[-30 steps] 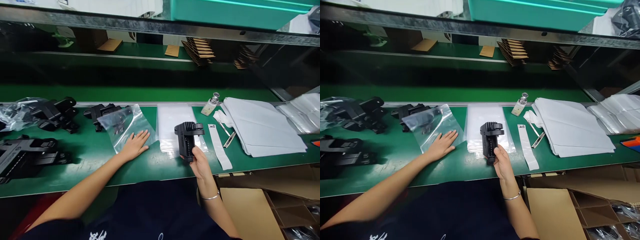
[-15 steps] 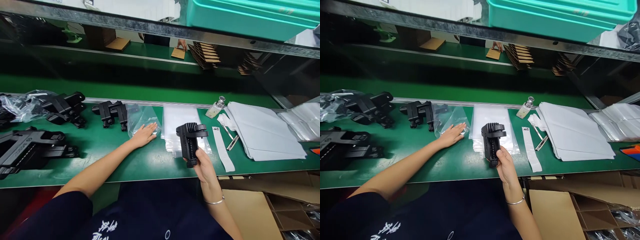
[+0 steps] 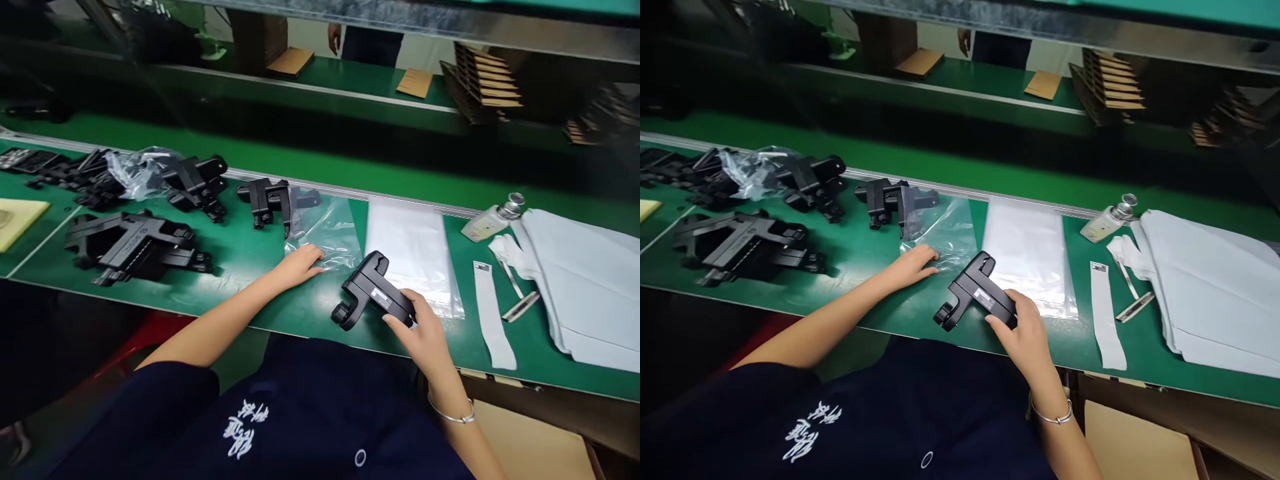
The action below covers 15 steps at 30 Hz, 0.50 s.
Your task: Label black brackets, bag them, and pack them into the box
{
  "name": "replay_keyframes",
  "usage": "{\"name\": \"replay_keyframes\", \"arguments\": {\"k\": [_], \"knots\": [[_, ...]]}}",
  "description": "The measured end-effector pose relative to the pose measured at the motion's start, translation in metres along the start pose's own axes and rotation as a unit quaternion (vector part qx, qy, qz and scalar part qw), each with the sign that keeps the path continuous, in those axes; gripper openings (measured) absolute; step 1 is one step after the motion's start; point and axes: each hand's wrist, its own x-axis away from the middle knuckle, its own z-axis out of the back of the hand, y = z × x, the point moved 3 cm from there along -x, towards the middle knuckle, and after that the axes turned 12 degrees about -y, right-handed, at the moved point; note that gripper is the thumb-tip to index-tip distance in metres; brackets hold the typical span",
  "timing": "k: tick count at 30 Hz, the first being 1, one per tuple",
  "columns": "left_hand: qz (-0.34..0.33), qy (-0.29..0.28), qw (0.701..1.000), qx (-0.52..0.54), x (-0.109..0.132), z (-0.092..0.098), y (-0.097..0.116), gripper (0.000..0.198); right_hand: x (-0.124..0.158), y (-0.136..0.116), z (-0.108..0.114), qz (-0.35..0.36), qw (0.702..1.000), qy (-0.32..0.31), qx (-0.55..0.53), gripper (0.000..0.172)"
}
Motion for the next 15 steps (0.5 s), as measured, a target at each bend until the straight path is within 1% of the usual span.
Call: {"name": "replay_keyframes", "arguments": {"k": [2, 4, 7, 9, 12, 14, 15], "knots": [[0.013, -0.004, 1.000, 0.010, -0.001, 0.001, -0.002, 0.007, -0.004, -0.003, -0.005, 0.036, 0.999, -0.010, 0.018, 0.046], [0.020, -0.010, 1.000, 0.019, -0.001, 0.003, -0.003, 0.010, -0.008, -0.005, -0.007, 0.063, 0.997, -0.025, 0.027, 0.045], [0.019, -0.018, 0.999, 0.032, -0.001, 0.007, -0.001, 0.014, -0.014, -0.011, -0.011, 0.070, 0.994, -0.082, 0.012, 0.042], [0.015, -0.021, 0.999, 0.038, 0.001, 0.010, 0.004, 0.016, -0.020, -0.017, -0.017, 0.052, 0.989, -0.135, -0.013, 0.041], [0.003, -0.020, 0.999, 0.042, 0.010, 0.016, 0.017, 0.019, -0.032, -0.025, -0.030, 0.005, 0.973, -0.223, -0.054, 0.040], [-0.015, -0.025, 0.999, 0.042, 0.019, 0.020, 0.026, 0.022, -0.039, -0.025, -0.037, -0.033, 0.965, -0.250, -0.067, 0.035], [-0.028, -0.033, 0.998, 0.040, 0.024, 0.023, 0.030, 0.023, -0.041, -0.023, -0.039, -0.051, 0.966, -0.243, -0.069, 0.033]]}}
